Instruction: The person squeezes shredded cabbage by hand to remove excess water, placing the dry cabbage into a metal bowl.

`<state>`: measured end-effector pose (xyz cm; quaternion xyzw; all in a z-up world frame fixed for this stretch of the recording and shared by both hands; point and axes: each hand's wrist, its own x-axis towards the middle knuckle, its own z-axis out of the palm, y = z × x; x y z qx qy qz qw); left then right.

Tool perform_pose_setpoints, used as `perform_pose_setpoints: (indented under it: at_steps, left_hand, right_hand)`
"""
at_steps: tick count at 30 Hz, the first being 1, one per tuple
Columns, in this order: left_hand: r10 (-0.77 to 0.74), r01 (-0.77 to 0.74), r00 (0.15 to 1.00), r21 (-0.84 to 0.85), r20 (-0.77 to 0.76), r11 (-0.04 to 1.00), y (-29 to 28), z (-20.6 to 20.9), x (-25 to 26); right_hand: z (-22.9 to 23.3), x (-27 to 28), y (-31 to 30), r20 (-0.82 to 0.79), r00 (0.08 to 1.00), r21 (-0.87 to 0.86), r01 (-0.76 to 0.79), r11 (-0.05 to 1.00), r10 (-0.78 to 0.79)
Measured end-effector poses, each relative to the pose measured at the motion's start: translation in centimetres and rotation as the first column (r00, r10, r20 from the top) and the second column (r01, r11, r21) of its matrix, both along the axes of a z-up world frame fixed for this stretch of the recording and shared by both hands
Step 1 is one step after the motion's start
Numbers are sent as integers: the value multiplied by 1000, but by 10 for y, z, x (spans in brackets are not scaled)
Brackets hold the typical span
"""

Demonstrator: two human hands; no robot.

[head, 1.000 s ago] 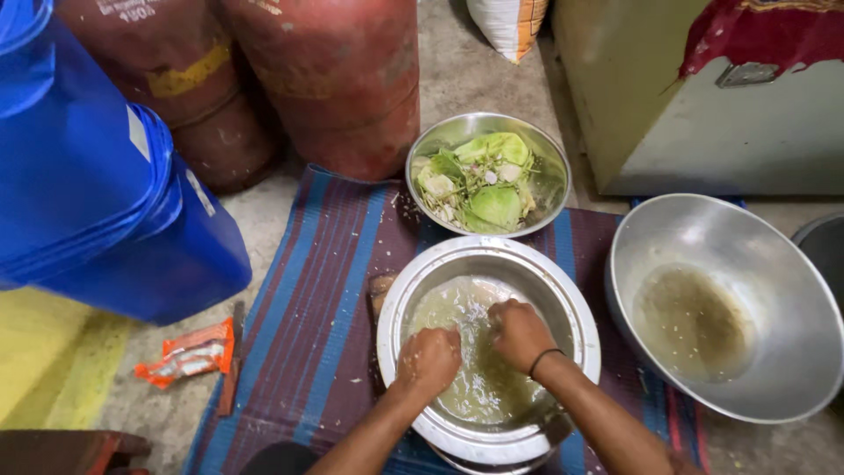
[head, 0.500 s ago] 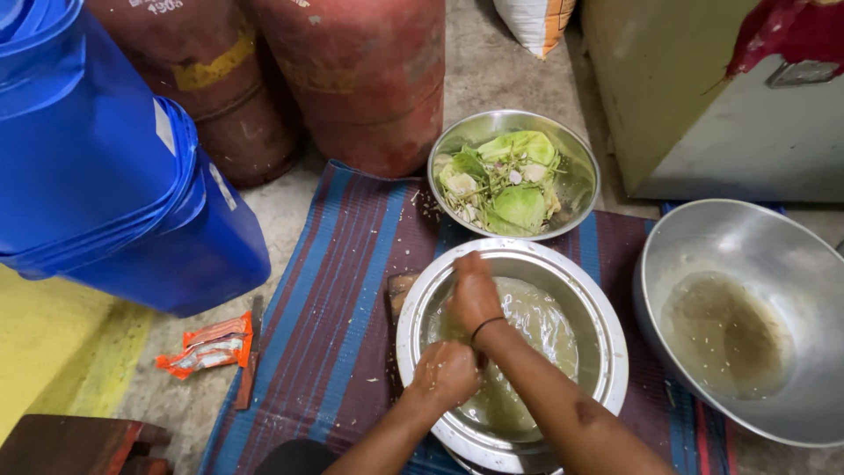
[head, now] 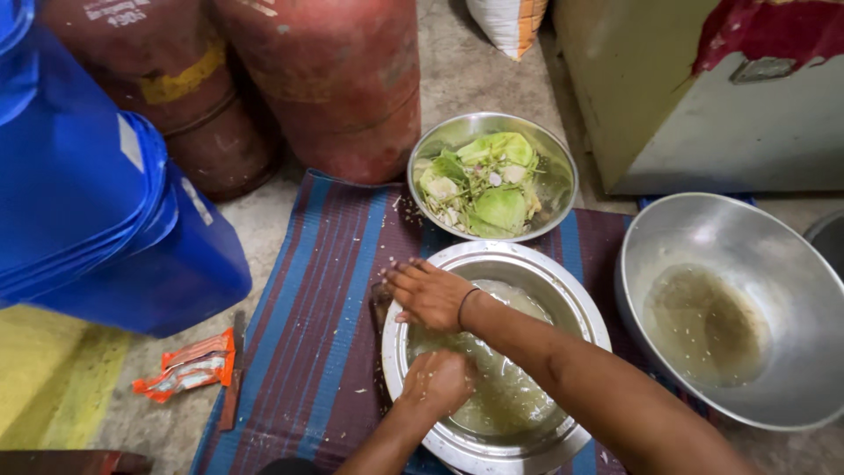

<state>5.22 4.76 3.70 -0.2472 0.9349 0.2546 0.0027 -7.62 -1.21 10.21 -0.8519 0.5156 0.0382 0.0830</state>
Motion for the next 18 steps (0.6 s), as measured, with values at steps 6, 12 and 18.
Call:
perform_pose_setpoints:
  at_steps: [6,12,18]
  left_hand:
    - [238,-241,970,73,48,968,3,17,-1]
    - [242,-240,970,74,-15,968,3,13,-1]
    - [255,-255,967,67,4,965,-6,2,-5]
  right_hand:
    - [-30,-74,36,-283,889,41,386,922,-360]
    - [-57,-147,138,-196,873,-330,371,868,-447]
    - [-69,-122,242,-72,911,-87,400,912,-406]
